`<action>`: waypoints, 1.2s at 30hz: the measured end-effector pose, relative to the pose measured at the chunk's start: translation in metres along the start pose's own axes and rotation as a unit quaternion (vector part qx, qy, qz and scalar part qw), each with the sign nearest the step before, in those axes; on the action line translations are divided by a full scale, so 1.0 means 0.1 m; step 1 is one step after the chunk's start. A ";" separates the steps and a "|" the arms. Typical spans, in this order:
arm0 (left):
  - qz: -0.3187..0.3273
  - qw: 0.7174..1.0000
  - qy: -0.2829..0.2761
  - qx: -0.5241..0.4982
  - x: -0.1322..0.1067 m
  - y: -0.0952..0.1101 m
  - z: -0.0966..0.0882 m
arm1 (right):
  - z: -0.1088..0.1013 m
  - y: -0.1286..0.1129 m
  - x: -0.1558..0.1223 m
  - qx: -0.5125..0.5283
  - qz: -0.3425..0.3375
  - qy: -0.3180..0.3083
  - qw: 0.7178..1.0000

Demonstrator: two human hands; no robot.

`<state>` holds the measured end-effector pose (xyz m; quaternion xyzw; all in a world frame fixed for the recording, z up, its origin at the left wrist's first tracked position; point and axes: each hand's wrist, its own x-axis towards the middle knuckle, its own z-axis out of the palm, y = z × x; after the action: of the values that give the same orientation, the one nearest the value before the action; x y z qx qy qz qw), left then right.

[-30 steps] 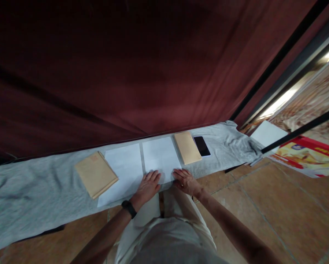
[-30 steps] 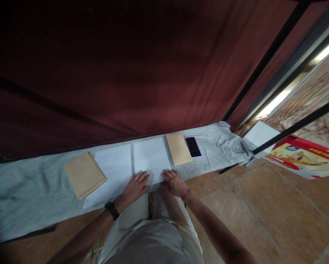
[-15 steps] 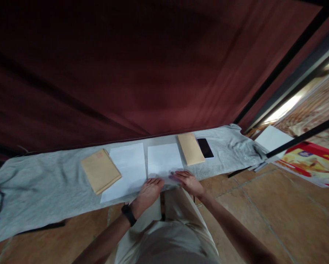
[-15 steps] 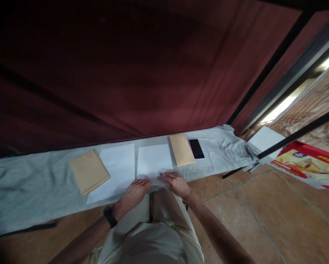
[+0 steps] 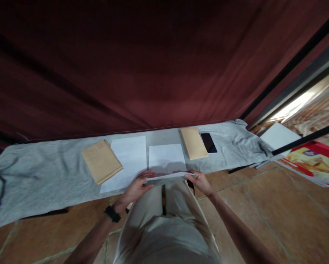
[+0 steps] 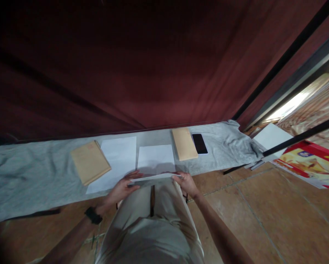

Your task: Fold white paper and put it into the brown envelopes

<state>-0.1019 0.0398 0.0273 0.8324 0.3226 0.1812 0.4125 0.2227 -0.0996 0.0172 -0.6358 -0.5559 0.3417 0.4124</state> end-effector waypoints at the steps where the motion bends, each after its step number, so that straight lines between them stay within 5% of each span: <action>1: -0.009 1.000 0.003 -0.011 0.05 0.02 0.00 | 0.00 -0.01 0.03 0.016 0.008 0.012 1.000; 9: -0.121 0.980 0.123 -0.098 0.34 -0.01 0.17 | 0.14 -0.05 0.33 0.087 0.031 0.116 0.989; 18: -0.168 0.964 0.205 -0.001 0.72 -0.03 0.15 | 0.35 -0.04 0.67 -0.099 0.109 0.201 0.969; 29: -0.241 0.946 0.182 0.119 0.80 -0.03 0.16 | 0.42 -0.15 0.83 -0.264 0.186 0.162 0.932; 36: -0.325 0.916 0.118 0.204 0.96 0.07 0.10 | 0.39 -0.30 0.94 -0.326 0.243 0.115 0.906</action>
<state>-0.0242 0.0966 0.0302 0.7204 0.6517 0.0643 0.2285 0.1889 -0.0002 0.0301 -0.8852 -0.4130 0.1553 0.1470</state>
